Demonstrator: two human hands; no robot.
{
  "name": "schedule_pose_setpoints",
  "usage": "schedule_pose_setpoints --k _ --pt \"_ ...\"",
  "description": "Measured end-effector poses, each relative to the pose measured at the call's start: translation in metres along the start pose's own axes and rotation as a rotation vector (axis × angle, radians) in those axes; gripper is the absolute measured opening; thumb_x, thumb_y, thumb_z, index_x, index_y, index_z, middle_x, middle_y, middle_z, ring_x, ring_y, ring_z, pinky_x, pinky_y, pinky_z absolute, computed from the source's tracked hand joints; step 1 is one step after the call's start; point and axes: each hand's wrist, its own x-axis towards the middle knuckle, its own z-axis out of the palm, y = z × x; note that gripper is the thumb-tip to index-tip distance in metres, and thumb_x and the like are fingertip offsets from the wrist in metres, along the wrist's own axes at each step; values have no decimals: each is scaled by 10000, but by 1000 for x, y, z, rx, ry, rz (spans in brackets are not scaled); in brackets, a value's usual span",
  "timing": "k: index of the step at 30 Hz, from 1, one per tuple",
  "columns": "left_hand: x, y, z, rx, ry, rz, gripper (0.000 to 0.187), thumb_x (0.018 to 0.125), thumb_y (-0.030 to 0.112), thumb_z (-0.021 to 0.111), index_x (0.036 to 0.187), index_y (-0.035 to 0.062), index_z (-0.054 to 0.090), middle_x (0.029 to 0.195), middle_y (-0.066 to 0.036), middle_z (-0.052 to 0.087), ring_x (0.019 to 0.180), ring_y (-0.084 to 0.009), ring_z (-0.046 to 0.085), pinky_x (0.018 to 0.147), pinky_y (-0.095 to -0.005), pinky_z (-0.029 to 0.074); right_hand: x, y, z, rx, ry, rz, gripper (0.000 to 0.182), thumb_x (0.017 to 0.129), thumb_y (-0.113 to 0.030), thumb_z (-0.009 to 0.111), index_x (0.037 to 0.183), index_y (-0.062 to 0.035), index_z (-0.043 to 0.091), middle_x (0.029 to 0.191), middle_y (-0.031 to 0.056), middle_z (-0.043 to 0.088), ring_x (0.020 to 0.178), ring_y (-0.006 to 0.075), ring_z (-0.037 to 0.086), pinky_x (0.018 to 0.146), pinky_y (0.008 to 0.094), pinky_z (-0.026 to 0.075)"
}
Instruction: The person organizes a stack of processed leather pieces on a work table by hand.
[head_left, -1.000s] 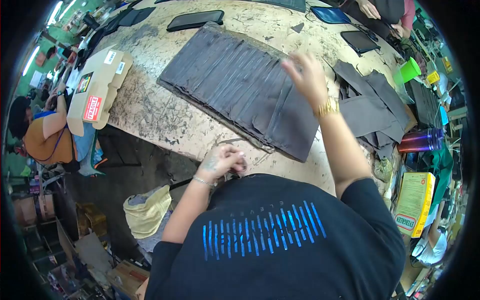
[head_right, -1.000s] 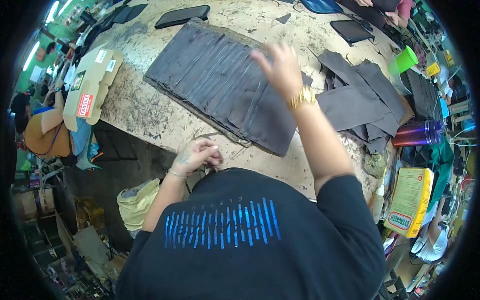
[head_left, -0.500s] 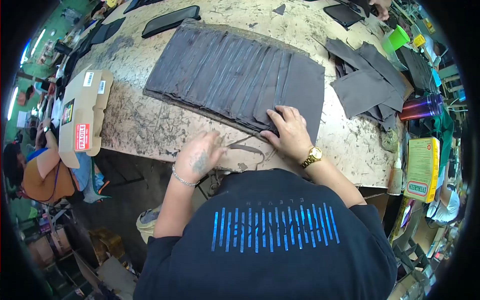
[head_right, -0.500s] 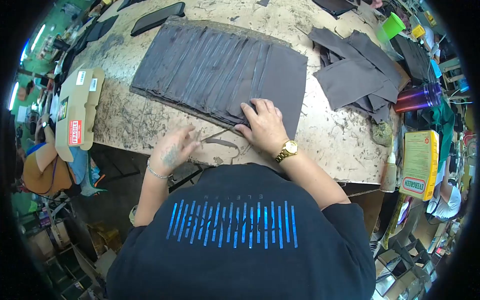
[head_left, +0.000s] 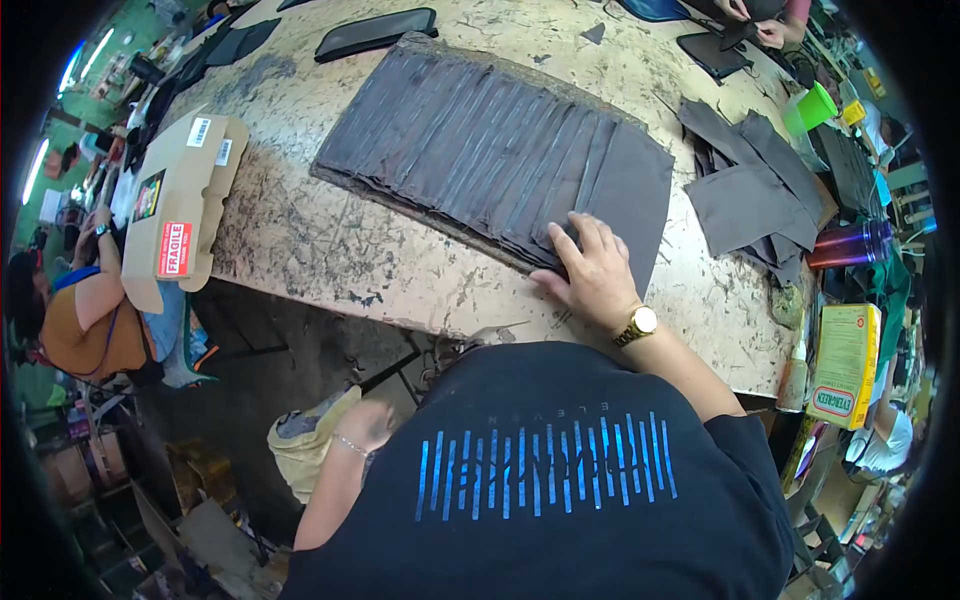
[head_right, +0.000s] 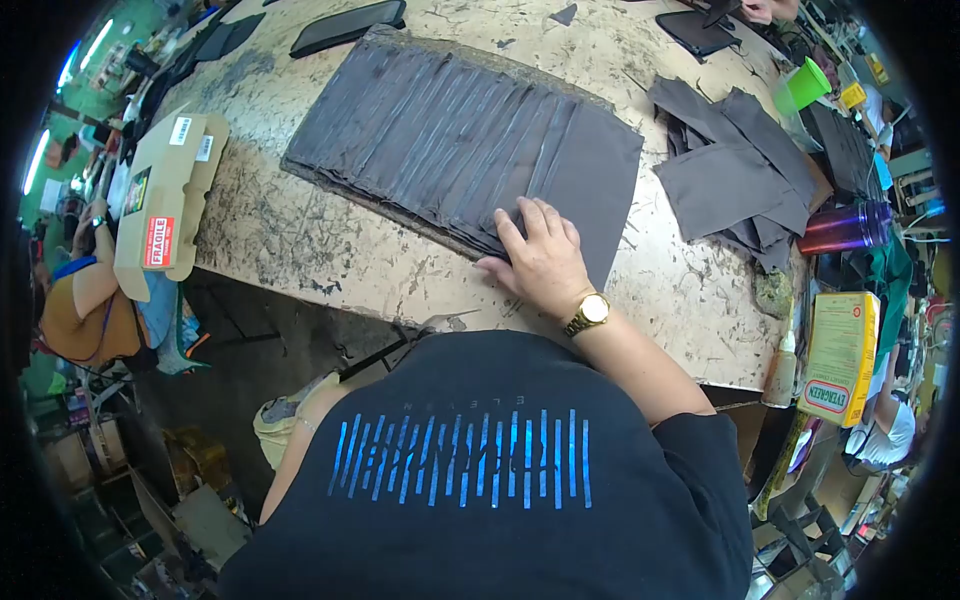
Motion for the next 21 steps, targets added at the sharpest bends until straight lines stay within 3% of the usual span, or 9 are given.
schedule_pose_setpoints --k 3,5,7,8,9,11,13,15,21 --pt "-18 -35 32 -71 14 -197 140 754 78 503 878 41 557 833 -164 581 810 -342 558 706 -394 450 12 -7 5 46 -22 -6 570 667 -410 667 1109 -85 514 1105 143 479 1049 292 461 858 410 372" --pt "-24 -61 43 -103 17 -326 230 753 74 500 971 36 561 890 -173 581 843 -350 554 741 -391 447 20 -8 12 36 -23 -13 482 716 -351 639 1095 -79 513 1081 147 500 1021 290 486 810 398 410" --pt "-21 -82 57 -149 24 -450 323 751 70 497 1065 31 565 947 -183 581 877 -358 551 775 -388 444 23 -2 21 74 -260 40 371 768 -273 594 1076 -82 512 1060 139 522 995 279 510 743 386 447" --pt "-23 -16 10 -159 25 -450 323 751 70 497 1065 31 565 947 -183 581 877 -358 551 775 -388 444 21 2 24 70 -128 -33 271 794 -162 545 1040 -51 521 951 139 570 906 293 550 700 373 463" --pt "-8 39 -58 -34 438 -126 303 771 52 514 1068 -5 539 950 -191 573 890 -360 541 782 -382 440 24 7 20 68 -136 -40 271 794 -162 545 1040 -51 521 951 139 570 906 293 550 700 373 463" --pt "18 75 -97 -123 707 161 280 769 60 553 1035 -27 542 931 -193 566 881 -352 542 777 -375 439 35 18 9 264 -265 162 235 802 -133 537 1009 -21 545 844 146 590 788 299 582 693 345 467" --pt "50 102 -117 -188 766 392 254 774 63 557 1012 -25 547 928 -180 566 885 -337 548 776 -360 440 51 43 5 628 -231 476 205 827 -118 526 971 23 560 790 120 620 681 265 600 650 316 473" --pt "90 113 -121 -190 719 566 304 787 79 567 1072 -23 530 995 -172 566 937 -299 552 825 -326 424 53 83 19 1578 -258 846 168 867 -92 506 958 30 576 896 53 631 717 125 603 664 240 489" --pt "171 150 -112 -128 638 728 330 772 90 589 1067 -44 528 1070 -182 542 982 -321 533 847 -347 428 40 106 24 1824 -208 962 160 847 -70 540 985 8 563 914 66 625 794 135 609 733 264 501"
